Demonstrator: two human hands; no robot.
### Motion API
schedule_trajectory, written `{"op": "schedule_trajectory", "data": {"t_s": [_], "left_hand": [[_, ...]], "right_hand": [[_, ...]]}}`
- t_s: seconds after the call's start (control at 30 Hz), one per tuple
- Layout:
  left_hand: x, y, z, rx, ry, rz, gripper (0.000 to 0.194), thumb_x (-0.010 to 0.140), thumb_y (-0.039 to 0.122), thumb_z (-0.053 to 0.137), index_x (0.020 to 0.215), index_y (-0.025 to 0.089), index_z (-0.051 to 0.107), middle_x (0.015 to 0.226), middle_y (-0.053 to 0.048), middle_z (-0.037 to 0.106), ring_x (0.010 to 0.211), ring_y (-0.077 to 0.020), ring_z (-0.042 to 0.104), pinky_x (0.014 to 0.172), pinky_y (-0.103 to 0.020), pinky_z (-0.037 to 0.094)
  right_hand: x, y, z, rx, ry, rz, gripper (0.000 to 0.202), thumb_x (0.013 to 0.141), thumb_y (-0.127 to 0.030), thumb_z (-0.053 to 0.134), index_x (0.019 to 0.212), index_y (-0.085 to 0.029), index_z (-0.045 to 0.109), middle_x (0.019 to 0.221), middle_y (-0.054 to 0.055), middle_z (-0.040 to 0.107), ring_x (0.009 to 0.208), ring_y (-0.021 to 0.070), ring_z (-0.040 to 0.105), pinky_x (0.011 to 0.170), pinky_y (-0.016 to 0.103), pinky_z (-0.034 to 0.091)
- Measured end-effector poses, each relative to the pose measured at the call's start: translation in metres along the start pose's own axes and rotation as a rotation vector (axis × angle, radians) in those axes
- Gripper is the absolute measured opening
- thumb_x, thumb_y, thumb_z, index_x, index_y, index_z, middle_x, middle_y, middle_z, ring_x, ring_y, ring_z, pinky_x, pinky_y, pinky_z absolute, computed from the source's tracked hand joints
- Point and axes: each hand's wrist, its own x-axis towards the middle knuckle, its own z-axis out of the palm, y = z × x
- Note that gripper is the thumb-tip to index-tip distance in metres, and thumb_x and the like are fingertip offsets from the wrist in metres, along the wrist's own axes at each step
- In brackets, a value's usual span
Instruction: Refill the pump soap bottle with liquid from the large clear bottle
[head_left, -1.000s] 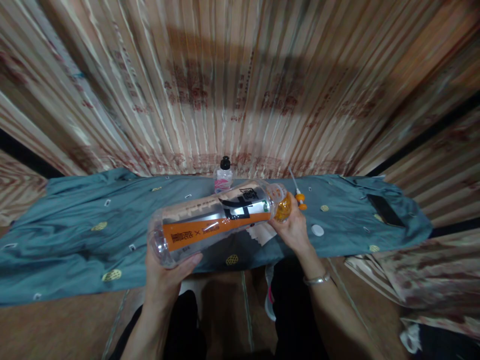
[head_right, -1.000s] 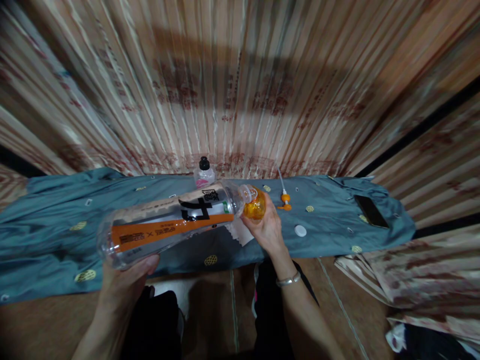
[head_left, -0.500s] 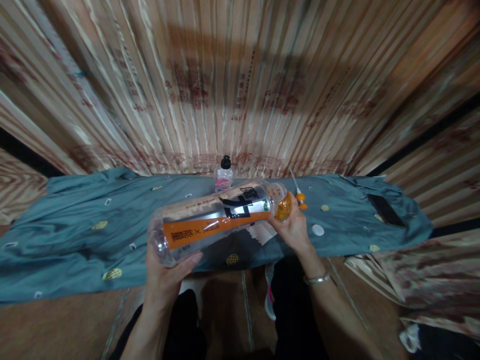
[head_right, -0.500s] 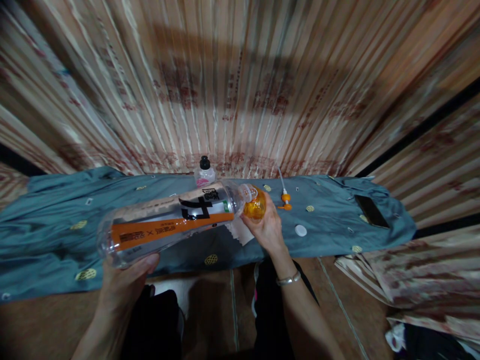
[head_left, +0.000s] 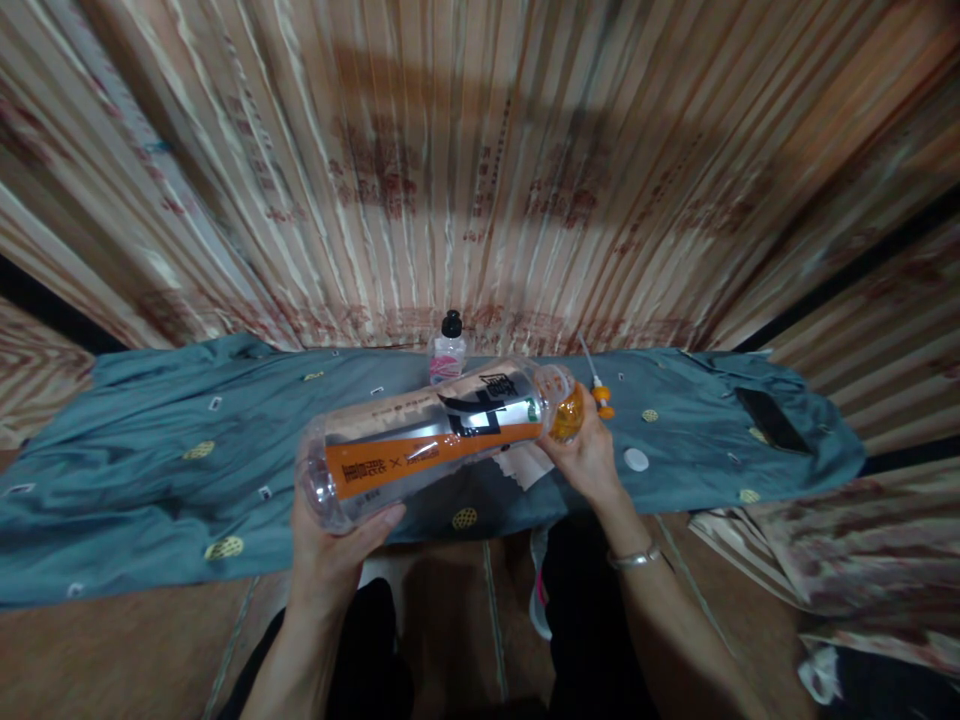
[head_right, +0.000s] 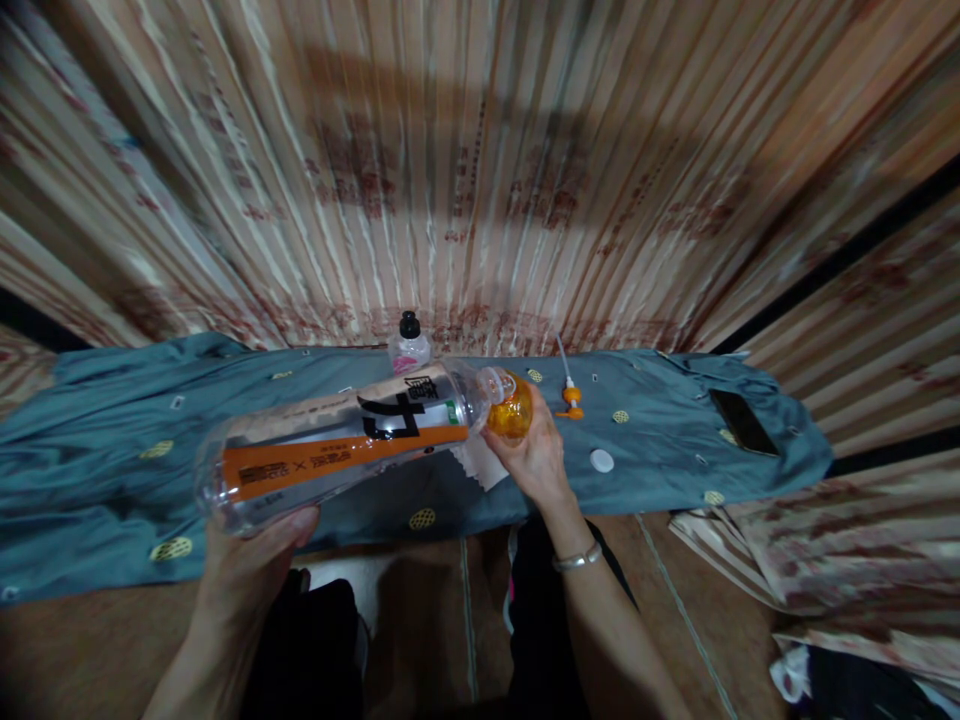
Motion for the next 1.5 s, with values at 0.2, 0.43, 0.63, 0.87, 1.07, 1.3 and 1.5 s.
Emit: {"op": "schedule_trajectory", "data": {"t_s": [0.2,0.43,0.63,0.87,1.07,1.3,1.5], "left_hand": [[0.0002,-0.0031,-0.0033,0.029,-0.017,-0.007,0.093,0.054,0.032,0.108,0.137,0.019,0.068,0.122,-0.013,0.082,0.105,-0.0350,0.081,0.083,-0.042,0.072],[0.0003,-0.0029,-0.0039,0.005,-0.016,0.011,0.089,0.053,0.028,0.108,0.134,0.020,0.070,0.114,-0.011,0.084,0.099,-0.0341,0.083,0.082,-0.043,0.073],[0.0010,-0.0052,-0.0047,0.005,-0.013,0.008,0.085,0.054,0.028,0.107,0.130,0.018,0.072,0.113,-0.012,0.085,0.097,-0.0322,0.083,0.085,-0.042,0.072],[0.0014,-0.0074,-0.0057,0.013,-0.005,0.011,0.089,0.051,0.028,0.108,0.132,0.018,0.071,0.114,-0.012,0.085,0.099,-0.0335,0.083,0.086,-0.044,0.072],[0.0019,-0.0083,-0.0058,0.006,-0.011,0.000,0.093,0.052,0.032,0.108,0.136,0.019,0.070,0.118,-0.012,0.084,0.103,-0.0338,0.083,0.089,-0.045,0.071],[0.0007,-0.0052,-0.0040,0.021,-0.018,0.038,0.091,0.056,0.030,0.108,0.138,0.021,0.070,0.121,-0.011,0.083,0.104,-0.0300,0.081,0.091,-0.040,0.070],[0.0003,-0.0057,-0.0032,0.014,-0.010,0.033,0.095,0.054,0.031,0.109,0.140,0.023,0.068,0.122,-0.011,0.083,0.106,-0.0326,0.081,0.090,-0.043,0.071]], "right_hand": [[-0.0001,0.0019,0.0012,0.018,-0.004,-0.002,0.100,0.081,-0.071,0.082,0.158,-0.014,0.053,0.147,0.024,0.074,0.132,0.0426,0.075,0.112,0.061,0.062],[-0.0005,0.0022,0.0009,0.019,0.001,-0.003,0.099,0.081,-0.070,0.084,0.158,-0.016,0.054,0.145,0.022,0.075,0.131,0.0420,0.075,0.112,0.060,0.062],[0.0002,0.0009,0.0004,0.021,0.009,-0.009,0.100,0.081,-0.073,0.082,0.157,-0.014,0.054,0.146,0.024,0.075,0.132,0.0427,0.075,0.112,0.060,0.062],[-0.0004,0.0047,0.0019,-0.010,0.010,-0.008,0.101,0.081,-0.071,0.083,0.159,-0.014,0.052,0.146,0.024,0.074,0.133,0.0424,0.075,0.113,0.060,0.062],[0.0002,0.0044,0.0017,-0.005,0.015,-0.017,0.099,0.081,-0.072,0.083,0.158,-0.015,0.053,0.148,0.023,0.074,0.134,0.0422,0.074,0.113,0.061,0.061],[0.0004,-0.0012,-0.0007,0.016,-0.010,0.008,0.098,0.081,-0.069,0.082,0.157,-0.015,0.053,0.147,0.023,0.074,0.134,0.0423,0.074,0.114,0.061,0.061],[-0.0003,-0.0017,-0.0002,0.025,0.004,0.005,0.097,0.081,-0.068,0.082,0.157,-0.015,0.053,0.147,0.023,0.074,0.134,0.0418,0.074,0.114,0.059,0.060]]}}
